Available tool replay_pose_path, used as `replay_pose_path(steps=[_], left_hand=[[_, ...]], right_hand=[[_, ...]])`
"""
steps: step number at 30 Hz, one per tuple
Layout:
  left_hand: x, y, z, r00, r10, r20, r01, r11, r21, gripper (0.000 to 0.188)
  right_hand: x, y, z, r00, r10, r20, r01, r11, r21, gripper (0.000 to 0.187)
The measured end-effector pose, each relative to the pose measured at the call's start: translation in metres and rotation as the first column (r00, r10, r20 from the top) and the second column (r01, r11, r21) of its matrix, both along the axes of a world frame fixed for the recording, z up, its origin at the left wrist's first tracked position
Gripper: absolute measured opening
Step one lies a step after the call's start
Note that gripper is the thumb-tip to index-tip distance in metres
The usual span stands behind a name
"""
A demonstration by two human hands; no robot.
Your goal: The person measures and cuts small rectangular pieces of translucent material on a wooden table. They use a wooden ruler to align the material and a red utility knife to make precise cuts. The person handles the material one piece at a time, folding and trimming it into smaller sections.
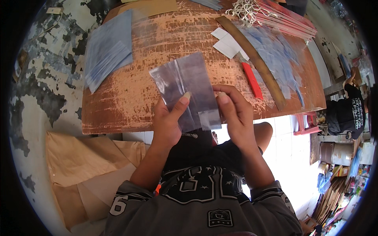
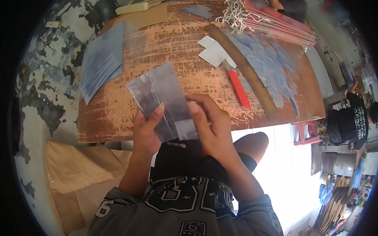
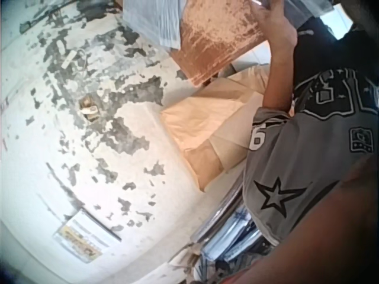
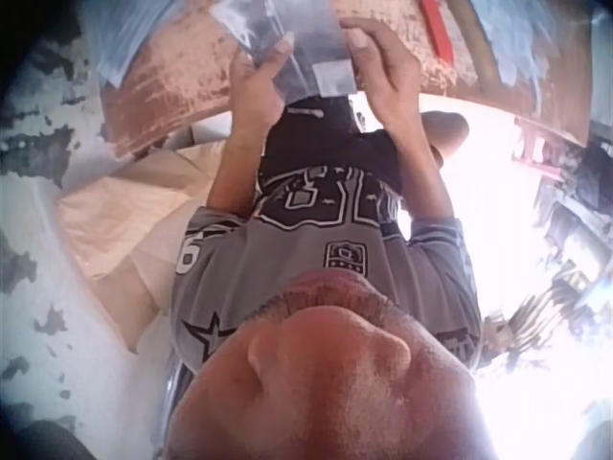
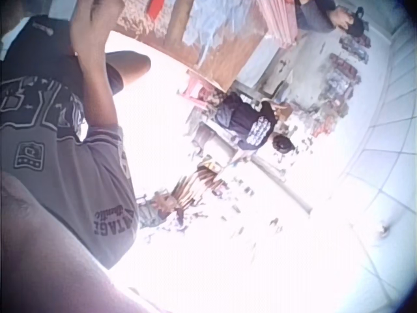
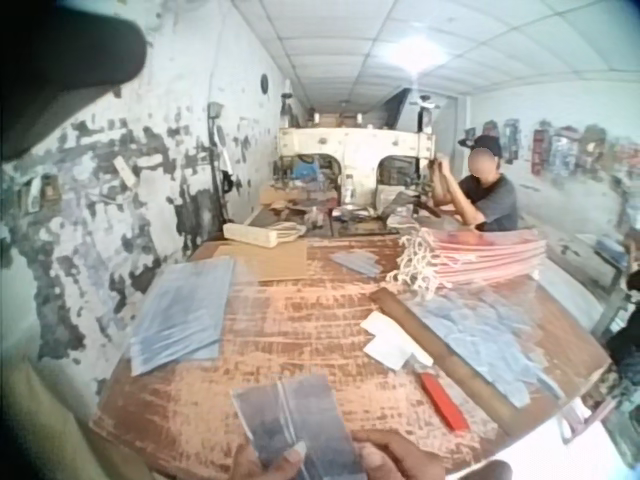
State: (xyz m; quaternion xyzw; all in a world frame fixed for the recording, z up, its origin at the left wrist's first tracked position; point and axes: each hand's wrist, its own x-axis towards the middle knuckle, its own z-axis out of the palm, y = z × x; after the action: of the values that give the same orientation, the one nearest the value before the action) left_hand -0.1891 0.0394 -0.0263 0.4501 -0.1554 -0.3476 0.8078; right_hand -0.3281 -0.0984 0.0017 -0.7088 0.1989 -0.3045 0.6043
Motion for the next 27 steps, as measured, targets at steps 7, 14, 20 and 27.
replay_pose_path(steps=[7, 14, 20, 27], left_hand=[[-0.009, -0.006, 0.003, 0.998, 0.002, 0.057, -0.004, 0.999, 0.039, 0.041], [-0.014, -0.013, 0.005, 0.998, -0.001, 0.069, -0.002, 0.999, 0.038, 0.036], [-0.017, -0.012, 0.002, 0.995, -0.024, 0.102, 0.021, 0.999, 0.032, 0.032], [-0.022, -0.006, 0.001, 0.999, -0.020, 0.039, 0.018, 0.999, 0.040, 0.031]], right_hand=[[0.012, 0.002, 0.004, 0.988, -0.151, -0.024, 0.142, 0.965, -0.222, 0.016], [0.006, 0.001, -0.002, 0.983, -0.182, 0.017, 0.181, 0.959, -0.219, 0.015], [0.001, 0.003, -0.001, 0.983, -0.184, 0.001, 0.181, 0.964, -0.196, 0.017], [0.001, 0.003, -0.006, 0.984, -0.177, 0.004, 0.174, 0.967, -0.187, 0.018]])
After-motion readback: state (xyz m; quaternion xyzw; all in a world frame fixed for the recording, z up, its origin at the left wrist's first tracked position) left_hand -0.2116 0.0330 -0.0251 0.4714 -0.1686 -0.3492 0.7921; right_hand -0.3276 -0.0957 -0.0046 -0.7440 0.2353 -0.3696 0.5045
